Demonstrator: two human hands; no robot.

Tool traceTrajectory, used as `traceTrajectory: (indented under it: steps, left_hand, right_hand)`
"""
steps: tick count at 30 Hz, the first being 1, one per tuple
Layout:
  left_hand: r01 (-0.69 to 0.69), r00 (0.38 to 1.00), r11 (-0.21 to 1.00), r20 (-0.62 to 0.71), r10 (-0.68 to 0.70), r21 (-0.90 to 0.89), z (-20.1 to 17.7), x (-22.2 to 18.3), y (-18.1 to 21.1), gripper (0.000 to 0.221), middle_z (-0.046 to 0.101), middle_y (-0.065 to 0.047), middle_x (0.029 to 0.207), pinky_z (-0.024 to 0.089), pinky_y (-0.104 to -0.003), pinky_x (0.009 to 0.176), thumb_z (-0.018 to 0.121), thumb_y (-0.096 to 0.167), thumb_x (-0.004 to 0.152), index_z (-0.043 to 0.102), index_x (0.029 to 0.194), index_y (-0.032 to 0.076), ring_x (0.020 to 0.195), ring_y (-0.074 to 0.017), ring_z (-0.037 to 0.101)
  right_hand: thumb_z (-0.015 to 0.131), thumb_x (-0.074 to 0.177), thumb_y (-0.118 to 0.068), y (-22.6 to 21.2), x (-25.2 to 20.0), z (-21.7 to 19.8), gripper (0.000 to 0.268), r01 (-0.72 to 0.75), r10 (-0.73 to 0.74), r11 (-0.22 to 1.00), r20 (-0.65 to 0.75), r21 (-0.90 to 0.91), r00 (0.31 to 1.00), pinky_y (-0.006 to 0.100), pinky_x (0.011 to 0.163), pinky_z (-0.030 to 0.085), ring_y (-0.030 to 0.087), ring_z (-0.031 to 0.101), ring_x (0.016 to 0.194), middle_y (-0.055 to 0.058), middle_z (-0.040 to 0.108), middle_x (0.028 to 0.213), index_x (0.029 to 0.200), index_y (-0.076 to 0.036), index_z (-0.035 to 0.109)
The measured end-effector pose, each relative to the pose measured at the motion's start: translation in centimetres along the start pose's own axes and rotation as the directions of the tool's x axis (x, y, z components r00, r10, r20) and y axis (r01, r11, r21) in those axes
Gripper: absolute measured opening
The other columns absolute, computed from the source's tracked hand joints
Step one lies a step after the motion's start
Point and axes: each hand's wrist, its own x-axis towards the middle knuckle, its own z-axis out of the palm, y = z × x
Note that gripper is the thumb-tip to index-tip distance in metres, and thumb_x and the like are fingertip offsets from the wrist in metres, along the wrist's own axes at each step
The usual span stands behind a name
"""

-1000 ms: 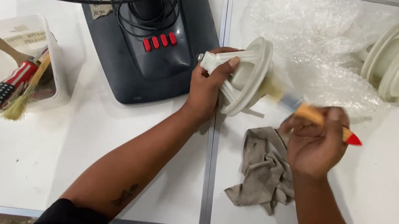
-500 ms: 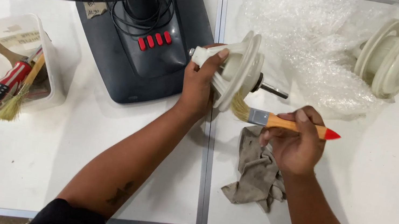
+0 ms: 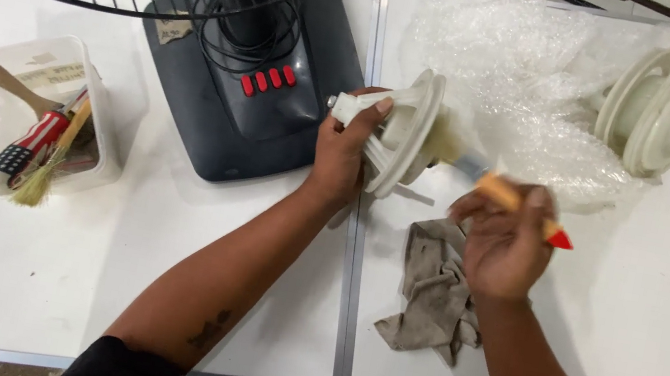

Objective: Using a paintbrush to clean dust and debris from a white plastic fan component on a workbench.

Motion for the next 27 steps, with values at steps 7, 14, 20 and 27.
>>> traceTrajectory:
  steps: [7,14,20,27]
  left_hand:
    - [0.032,0.998,0.999,-0.052,-0.033,-0.018,0.4,-0.1,0.6,0.045,0.073,-0.013,0.101,0.056,-0.045,0.093,0.087,0.030,0.084,0.071,0.119,0.008,0.096,-0.0209,0.068]
    - [0.019,1.000,1.000,-0.018,-0.020,-0.007,-0.2,0.1,-0.2,0.044,0.074,-0.015,0.102,0.057,-0.045,0.092,0.087,0.032,0.086,0.071,0.120,0.009,0.097,-0.0225,0.070]
    - [0.021,1.000,1.000,0.000,-0.021,-0.003,0.0,0.0,-0.3,0.044,0.073,-0.015,0.102,0.057,-0.044,0.093,0.086,0.031,0.086,0.071,0.121,0.008,0.098,-0.0217,0.069]
    - [-0.028,0.999,0.998,0.017,0.027,0.065,0.0,0.0,-0.1,0.042,0.072,-0.015,0.106,0.056,-0.041,0.093,0.083,0.030,0.088,0.070,0.122,0.008,0.098,-0.0203,0.068]
  right_hand:
    - [0.053,0.103,-0.019,-0.1,-0.8,-1.2,0.034,-0.080,0.075,0.996,0.122,0.033,0.990,0.045,0.028,0.053,0.040,0.063,0.038,0.034,0.061,0.059,0.075,0.001,0.056]
    - [0.051,0.108,-0.026,0.6,-1.0,0.0,0.030,-0.057,0.055,0.998,0.130,0.008,0.990,0.041,0.050,0.062,0.037,0.073,0.060,0.026,0.067,0.068,0.092,-0.003,0.063]
    - [0.053,0.108,-0.025,0.3,-0.1,-0.2,0.029,-0.023,0.023,0.999,0.002,0.041,1.000,0.043,0.047,0.061,0.037,0.072,0.056,0.022,0.069,0.070,0.083,-0.010,0.059]
    - [0.052,0.104,-0.023,-1.4,-0.9,-0.5,0.030,0.082,-0.084,0.996,0.074,0.031,0.994,0.039,0.044,0.059,0.033,0.070,0.047,0.027,0.063,0.058,0.085,-0.001,0.059]
